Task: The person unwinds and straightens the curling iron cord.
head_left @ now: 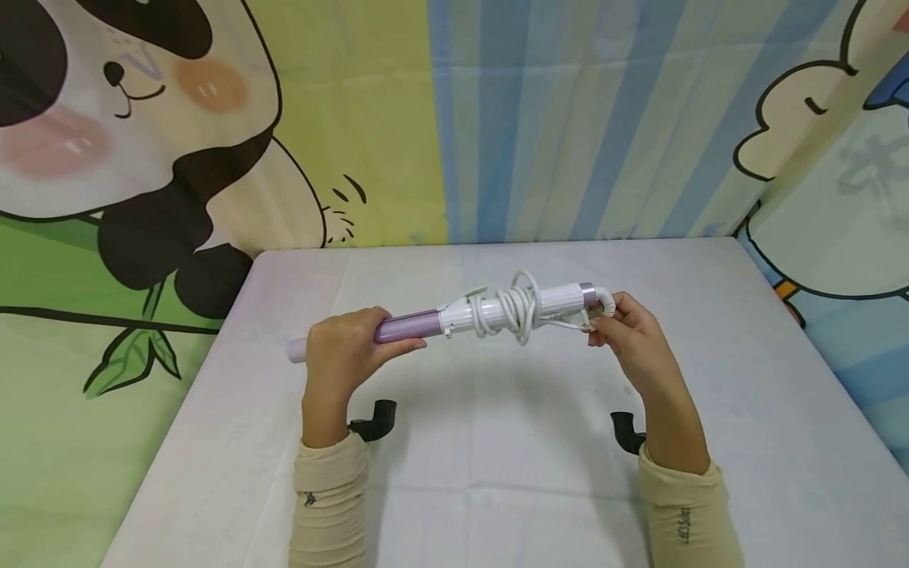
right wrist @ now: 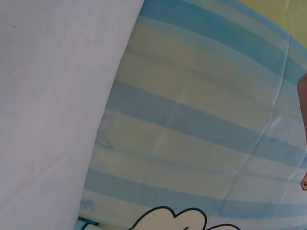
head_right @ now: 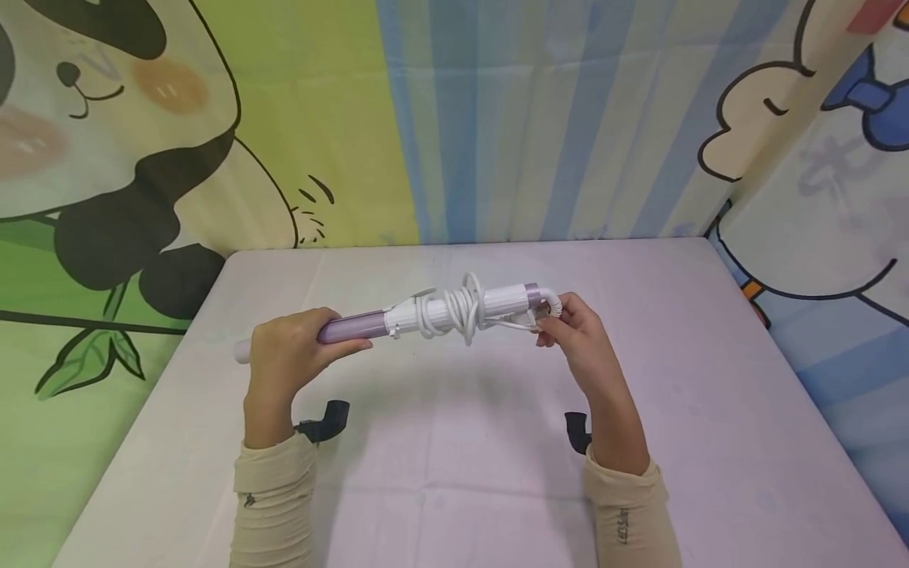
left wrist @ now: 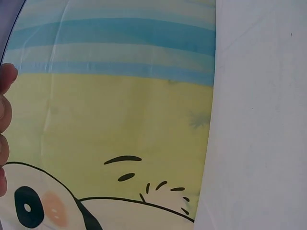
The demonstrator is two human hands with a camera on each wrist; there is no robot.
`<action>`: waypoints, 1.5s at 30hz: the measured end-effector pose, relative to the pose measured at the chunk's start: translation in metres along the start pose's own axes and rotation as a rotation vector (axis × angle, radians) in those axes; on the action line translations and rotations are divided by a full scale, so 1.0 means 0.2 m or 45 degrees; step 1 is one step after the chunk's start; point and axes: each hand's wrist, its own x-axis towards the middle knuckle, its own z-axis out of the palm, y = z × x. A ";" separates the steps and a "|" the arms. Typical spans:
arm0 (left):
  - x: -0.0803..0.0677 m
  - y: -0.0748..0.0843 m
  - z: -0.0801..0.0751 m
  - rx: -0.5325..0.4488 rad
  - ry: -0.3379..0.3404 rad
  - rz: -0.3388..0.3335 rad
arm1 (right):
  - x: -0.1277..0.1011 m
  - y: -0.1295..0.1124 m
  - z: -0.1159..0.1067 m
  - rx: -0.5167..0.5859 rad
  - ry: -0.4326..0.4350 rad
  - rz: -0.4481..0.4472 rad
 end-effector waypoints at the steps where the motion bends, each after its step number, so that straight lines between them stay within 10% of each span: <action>1: 0.00 0.00 0.00 -0.003 0.000 -0.005 | 0.00 0.00 0.00 0.009 0.008 -0.003; 9: -0.01 -0.04 0.01 -0.040 0.007 -0.046 | 0.01 0.00 0.00 0.043 -0.161 -0.023; 25: -0.02 -0.04 0.00 -0.118 0.001 -0.089 | 0.07 0.12 -0.05 0.620 -0.802 -0.317; 34: -0.02 -0.04 0.01 -0.156 -0.026 -0.082 | 0.05 0.12 -0.01 0.033 -0.276 -0.320; 45: -0.01 -0.03 0.02 -0.181 0.007 -0.099 | 0.11 0.17 0.08 0.506 -0.509 -0.581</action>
